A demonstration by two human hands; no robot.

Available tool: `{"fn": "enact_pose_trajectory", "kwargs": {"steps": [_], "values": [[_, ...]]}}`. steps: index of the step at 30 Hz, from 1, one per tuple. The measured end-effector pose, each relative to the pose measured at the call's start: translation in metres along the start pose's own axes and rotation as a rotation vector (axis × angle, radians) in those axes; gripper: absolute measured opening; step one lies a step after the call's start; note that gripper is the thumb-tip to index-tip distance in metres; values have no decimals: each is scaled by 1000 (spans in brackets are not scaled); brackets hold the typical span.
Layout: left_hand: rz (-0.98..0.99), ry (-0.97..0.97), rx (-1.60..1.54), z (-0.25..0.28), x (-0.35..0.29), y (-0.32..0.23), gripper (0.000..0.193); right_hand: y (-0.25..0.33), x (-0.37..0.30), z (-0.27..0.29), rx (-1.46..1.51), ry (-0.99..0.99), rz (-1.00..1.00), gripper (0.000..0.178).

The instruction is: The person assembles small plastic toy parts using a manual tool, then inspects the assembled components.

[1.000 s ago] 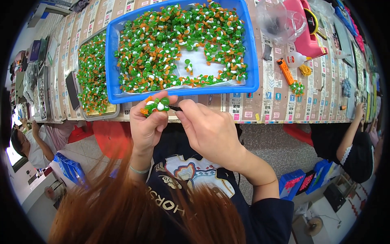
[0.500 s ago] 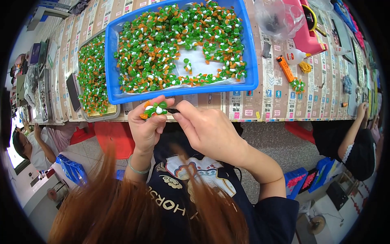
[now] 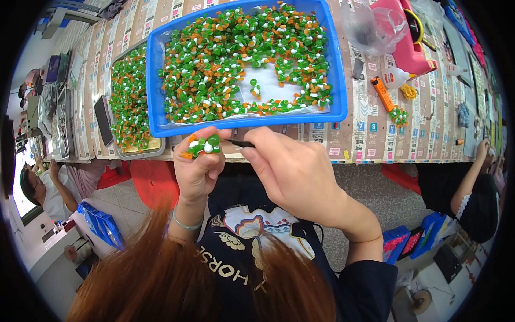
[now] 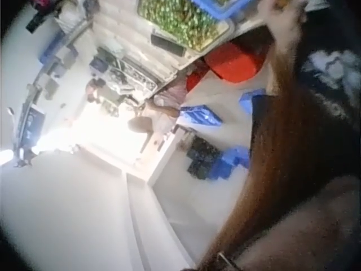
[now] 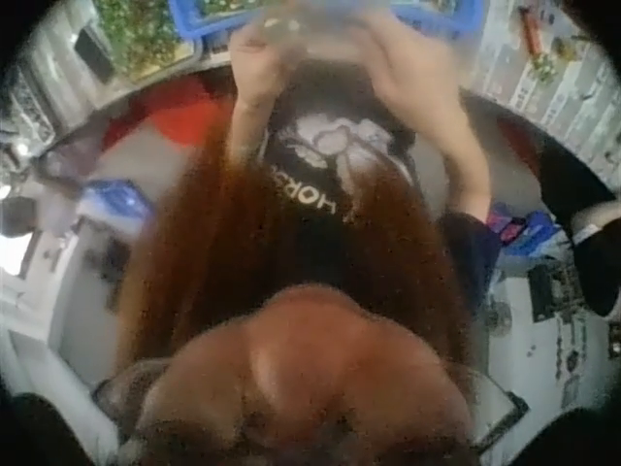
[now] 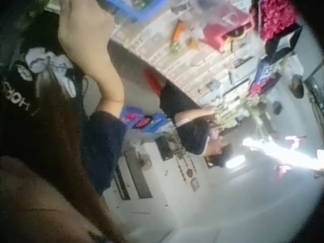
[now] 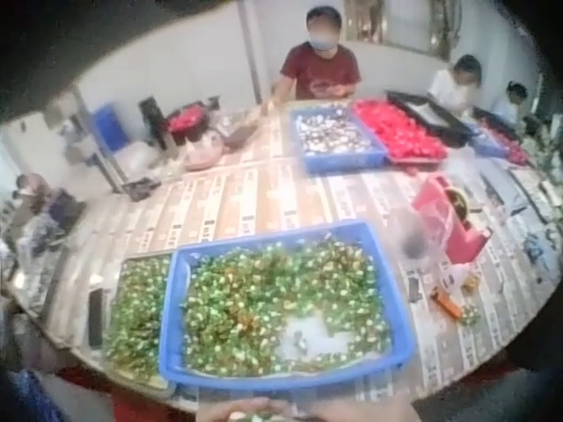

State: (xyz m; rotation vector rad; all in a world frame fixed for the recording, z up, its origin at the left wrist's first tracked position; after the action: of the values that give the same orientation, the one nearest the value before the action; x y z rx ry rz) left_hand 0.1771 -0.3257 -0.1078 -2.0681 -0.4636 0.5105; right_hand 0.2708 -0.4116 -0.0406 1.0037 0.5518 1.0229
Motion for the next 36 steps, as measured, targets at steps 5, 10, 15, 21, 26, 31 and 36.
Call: {"fn": "enact_pose_trajectory", "kwargs": {"steps": [5, 10, 15, 21, 26, 31, 36], "values": [[-6, -1, -48, 1, -3, 4, 36, -1, -1, -12, -95, 16, 62, 9], [6, -19, -77, 4, -2, 9, 36, -3, 0, -18, -109, -3, 90, 10], [5, -37, -67, 6, -2, 9, 36, -4, 1, -20, -129, 8, 84, 11], [-55, -76, 183, 10, -4, 6, 34, -14, 0, -21, 12, 99, -20, 9], [-7, -17, 109, 3, -4, 8, 34, -24, 0, -22, 240, 275, -206, 8], [27, -10, -51, 2, -1, 12, 35, -16, -1, -10, 129, 58, -89, 7], [32, -31, -100, 3, -2, 14, 36, -8, -1, -12, -38, 44, 23, 8]]}}
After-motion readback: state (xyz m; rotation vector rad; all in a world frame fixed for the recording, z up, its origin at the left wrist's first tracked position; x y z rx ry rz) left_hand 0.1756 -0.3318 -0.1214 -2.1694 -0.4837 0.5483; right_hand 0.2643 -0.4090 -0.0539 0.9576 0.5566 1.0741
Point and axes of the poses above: each hand's wrist, its own x-axis towards the middle knuckle, its own z-axis out of the back of the hand, y = z × x, the point moved 8 cm from there along x, towards the middle knuckle, and after that the axes turned 7 degrees about x, right-handed, at the moved point
